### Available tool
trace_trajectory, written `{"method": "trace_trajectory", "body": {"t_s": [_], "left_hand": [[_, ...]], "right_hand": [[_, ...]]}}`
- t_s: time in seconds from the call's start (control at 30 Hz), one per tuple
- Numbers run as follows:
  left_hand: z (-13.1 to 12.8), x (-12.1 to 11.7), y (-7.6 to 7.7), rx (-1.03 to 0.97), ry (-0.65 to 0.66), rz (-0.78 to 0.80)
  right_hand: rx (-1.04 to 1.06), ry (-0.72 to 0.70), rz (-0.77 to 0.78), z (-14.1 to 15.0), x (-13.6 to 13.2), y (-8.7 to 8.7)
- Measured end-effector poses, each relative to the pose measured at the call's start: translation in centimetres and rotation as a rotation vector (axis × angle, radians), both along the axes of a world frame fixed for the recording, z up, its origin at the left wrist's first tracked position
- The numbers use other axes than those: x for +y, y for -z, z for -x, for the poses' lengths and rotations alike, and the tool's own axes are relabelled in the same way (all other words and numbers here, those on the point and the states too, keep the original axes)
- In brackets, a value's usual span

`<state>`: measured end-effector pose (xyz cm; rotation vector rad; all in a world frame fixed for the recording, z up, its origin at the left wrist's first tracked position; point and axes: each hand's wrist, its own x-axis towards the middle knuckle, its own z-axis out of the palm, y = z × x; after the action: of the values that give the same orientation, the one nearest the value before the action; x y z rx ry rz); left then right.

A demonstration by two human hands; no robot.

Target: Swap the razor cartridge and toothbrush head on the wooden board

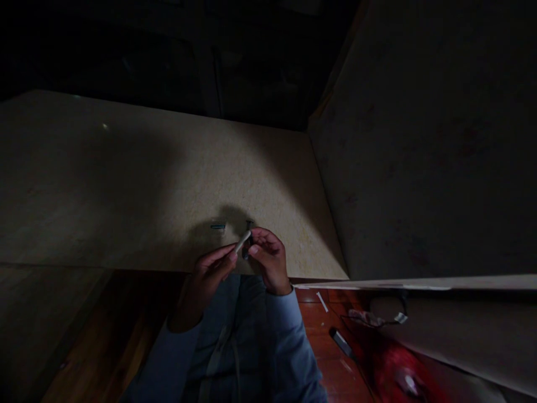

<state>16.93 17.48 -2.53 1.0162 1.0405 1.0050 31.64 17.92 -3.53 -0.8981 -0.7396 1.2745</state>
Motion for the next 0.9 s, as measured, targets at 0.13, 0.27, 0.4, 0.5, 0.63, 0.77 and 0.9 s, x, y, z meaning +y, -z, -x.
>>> {"method": "trace_trajectory", "body": {"t_s": [0.13, 0.27, 0.4, 0.5, 0.63, 0.77, 0.9], "left_hand": [[0.1, -0.5, -0.6, -0.029, 0.058, 0.053], [0.0, -1.0, -1.3, -0.051, 0.112, 0.076], [0.0, -1.2, -1.6, -0.079, 0.143, 0.108], [-0.1, -1.2, -1.4, -0.099, 0.121, 0.106], [-0.5, -1.1, -1.2, -0.065, -0.011, 0.079], [-0.8, -1.1, -1.1, -0.033, -0.086, 0.058], [-0.8, -1.1, -1.0, -0.016, -0.05, 0.014]], "right_hand": [[0.046, 0.021, 0.0, 0.1, 0.0, -0.1], [0.052, 0.032, -0.007, 0.1, -0.1, -0.1], [0.056, 0.038, -0.015, 0.2, -0.1, 0.1], [0.062, 0.035, -0.025, 0.4, -0.1, 0.3], [0.009, -0.039, -0.08, 0.5, -0.2, 0.5], [0.001, -0.08, -0.121, 0.5, -0.2, 0.7], [0.054, -0.062, -0.113, 0.4, -0.2, 0.6]]}}
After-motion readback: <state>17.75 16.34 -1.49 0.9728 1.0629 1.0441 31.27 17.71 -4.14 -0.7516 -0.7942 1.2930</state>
